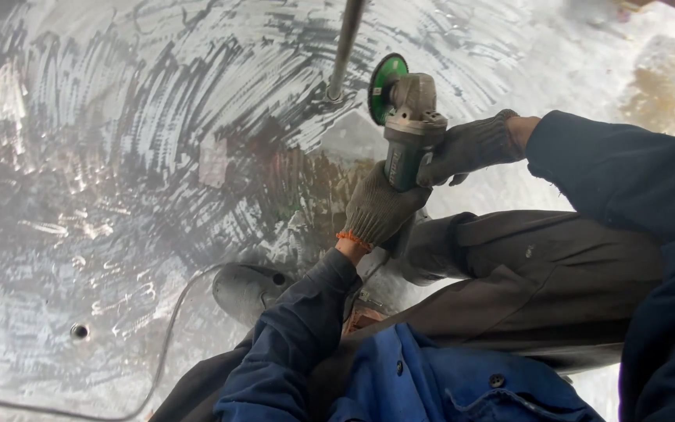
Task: Use a handheld angle grinder to sand and polish a large metal surface.
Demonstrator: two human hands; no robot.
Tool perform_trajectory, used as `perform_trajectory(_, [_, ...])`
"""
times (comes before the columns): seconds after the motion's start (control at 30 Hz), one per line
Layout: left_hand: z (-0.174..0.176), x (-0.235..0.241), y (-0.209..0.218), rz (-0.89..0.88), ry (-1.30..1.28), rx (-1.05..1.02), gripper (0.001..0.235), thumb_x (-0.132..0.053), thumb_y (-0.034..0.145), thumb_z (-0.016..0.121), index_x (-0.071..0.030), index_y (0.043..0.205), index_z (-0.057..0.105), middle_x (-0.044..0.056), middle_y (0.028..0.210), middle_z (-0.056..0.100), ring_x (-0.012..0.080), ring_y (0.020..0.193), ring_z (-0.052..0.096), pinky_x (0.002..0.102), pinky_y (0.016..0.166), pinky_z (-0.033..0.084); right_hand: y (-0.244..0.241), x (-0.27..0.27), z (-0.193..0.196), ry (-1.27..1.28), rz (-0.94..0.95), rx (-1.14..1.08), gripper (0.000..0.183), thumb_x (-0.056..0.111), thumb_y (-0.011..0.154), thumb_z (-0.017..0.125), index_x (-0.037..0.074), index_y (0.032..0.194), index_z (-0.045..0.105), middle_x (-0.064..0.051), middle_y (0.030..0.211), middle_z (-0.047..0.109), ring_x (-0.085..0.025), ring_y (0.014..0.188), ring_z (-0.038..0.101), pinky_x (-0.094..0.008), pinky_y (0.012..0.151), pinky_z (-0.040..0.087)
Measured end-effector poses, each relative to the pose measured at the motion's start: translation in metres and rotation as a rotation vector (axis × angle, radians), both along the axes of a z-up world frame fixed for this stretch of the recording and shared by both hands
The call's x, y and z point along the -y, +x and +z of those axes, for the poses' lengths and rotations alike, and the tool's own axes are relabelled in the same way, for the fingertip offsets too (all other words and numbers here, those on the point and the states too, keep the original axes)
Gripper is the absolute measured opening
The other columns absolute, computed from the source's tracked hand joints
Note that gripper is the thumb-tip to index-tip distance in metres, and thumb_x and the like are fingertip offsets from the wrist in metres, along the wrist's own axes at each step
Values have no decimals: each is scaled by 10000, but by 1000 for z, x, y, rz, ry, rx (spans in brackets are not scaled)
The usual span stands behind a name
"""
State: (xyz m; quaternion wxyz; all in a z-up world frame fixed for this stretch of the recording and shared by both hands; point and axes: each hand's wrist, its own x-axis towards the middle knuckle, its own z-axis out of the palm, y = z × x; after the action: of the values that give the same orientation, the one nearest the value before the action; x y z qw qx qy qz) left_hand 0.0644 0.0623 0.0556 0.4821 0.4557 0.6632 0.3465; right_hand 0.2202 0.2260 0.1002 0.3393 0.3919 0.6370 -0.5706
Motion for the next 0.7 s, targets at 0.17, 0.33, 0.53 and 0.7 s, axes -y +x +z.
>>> perform_trajectory(0.17, [34, -11, 21, -163, 79, -56, 797, -600, 702, 806, -44, 1243, 622, 172, 1008, 764, 343, 943, 759, 467, 812, 599, 62, 44, 17, 34, -343, -245, 718, 523, 906, 582, 53, 1445, 515, -144, 1383, 649, -244, 1231, 670, -388, 1000, 593])
perform_trajectory(0.33, [72, -20, 18, -287, 41, -116, 938, -638, 679, 811, -2, 1307, 525, 195, 1011, 746, 346, 921, 771, 446, 793, 620, 54, 52, 26, 16, -528, -362, 717, 544, 900, 570, 37, 1405, 536, -152, 1315, 666, -241, 1171, 671, -387, 978, 579])
perform_trajectory(0.53, [61, -22, 55, -49, 122, 25, 915, -508, 790, 783, -24, 1465, 400, 197, 1146, 738, 307, 999, 780, 409, 810, 648, 52, 36, 35, 163, -601, -515, 655, 483, 889, 642, -17, 1310, 611, -134, 1192, 701, -213, 1079, 674, -370, 971, 549])
perform_trajectory(0.7, [14, -17, 139, -53, 234, 500, 1090, -375, 783, 820, -42, 1600, 178, 172, 1274, 629, 266, 1099, 700, 373, 886, 631, 89, 23, 36, 263, -930, -493, 572, 326, 873, 690, -26, 1308, 570, -156, 1148, 663, -237, 1004, 684, -379, 916, 579])
